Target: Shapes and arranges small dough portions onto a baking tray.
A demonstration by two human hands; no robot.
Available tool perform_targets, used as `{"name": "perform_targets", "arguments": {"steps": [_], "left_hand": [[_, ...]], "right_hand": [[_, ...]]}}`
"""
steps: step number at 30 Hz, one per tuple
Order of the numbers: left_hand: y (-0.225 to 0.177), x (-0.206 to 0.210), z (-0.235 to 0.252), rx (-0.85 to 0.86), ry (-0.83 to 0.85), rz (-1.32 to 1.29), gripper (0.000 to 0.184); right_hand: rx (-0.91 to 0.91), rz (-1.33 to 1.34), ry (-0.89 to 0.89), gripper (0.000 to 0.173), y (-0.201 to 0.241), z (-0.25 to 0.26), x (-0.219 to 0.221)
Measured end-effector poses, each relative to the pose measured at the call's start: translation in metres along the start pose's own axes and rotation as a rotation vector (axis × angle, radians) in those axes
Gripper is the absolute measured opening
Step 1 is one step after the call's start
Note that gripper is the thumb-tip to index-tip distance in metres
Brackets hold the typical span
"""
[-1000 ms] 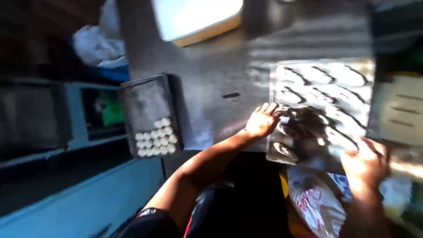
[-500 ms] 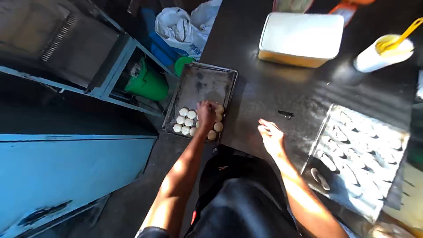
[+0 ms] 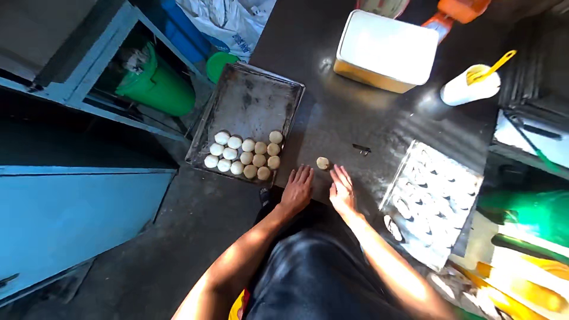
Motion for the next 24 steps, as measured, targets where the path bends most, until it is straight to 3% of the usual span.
{"name": "perform_targets", "arguments": {"steps": [2, 5, 10, 12, 16, 17, 21, 24], "left_hand": [[-0.015, 0.018, 0.008, 0.078, 0.027, 0.044, 0.044], [-0.026, 0.047, 0.037, 0.16, 0.027, 0.026, 0.041], [-0.002, 0.091, 0.005, 0.204, 0.021, 0.053, 0.063], [0.0, 0.09, -0.002, 0.205, 0.024, 0.089, 0.07], [-0.013, 0.071, 0.008, 0.221, 0.016, 0.003, 0.067], [-0.018, 0.071, 0.012, 0.247, 0.023, -0.008, 0.066], [-0.026, 0.09, 0.027, 0.35, 0.069, 0.049, 0.06], [-0.013, 0.104, 0.022, 0.398, 0.053, 0.046, 0.061]], "right_hand": [[0.037, 0.004, -0.036, 0.045, 0.004, 0.011, -0.005], [-0.021, -0.018, 0.0, 0.044, -0.011, 0.029, 0.022], [-0.196, -0.262, 0.214, 0.071, -0.048, 0.002, 0.043], [-0.163, -0.218, 0.275, 0.066, -0.044, 0.015, 0.031], [-0.077, -0.033, 0.079, 0.037, -0.029, 0.073, 0.017], [-0.072, -0.005, 0.112, 0.034, -0.024, 0.085, 0.023], [-0.228, -0.047, 0.346, 0.036, -0.002, 0.106, 0.061], [-0.325, -0.137, 0.405, 0.047, -0.001, 0.107, 0.078]]}}
Point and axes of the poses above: each hand's wrist, its own z-axis towards the middle knuckle, its own x-axis out of the palm, y = z × x, the point moved 4 cm from there along z, towards the middle knuckle, and after that the axes turned 15 degrees about -y, right-handed, at the moved point
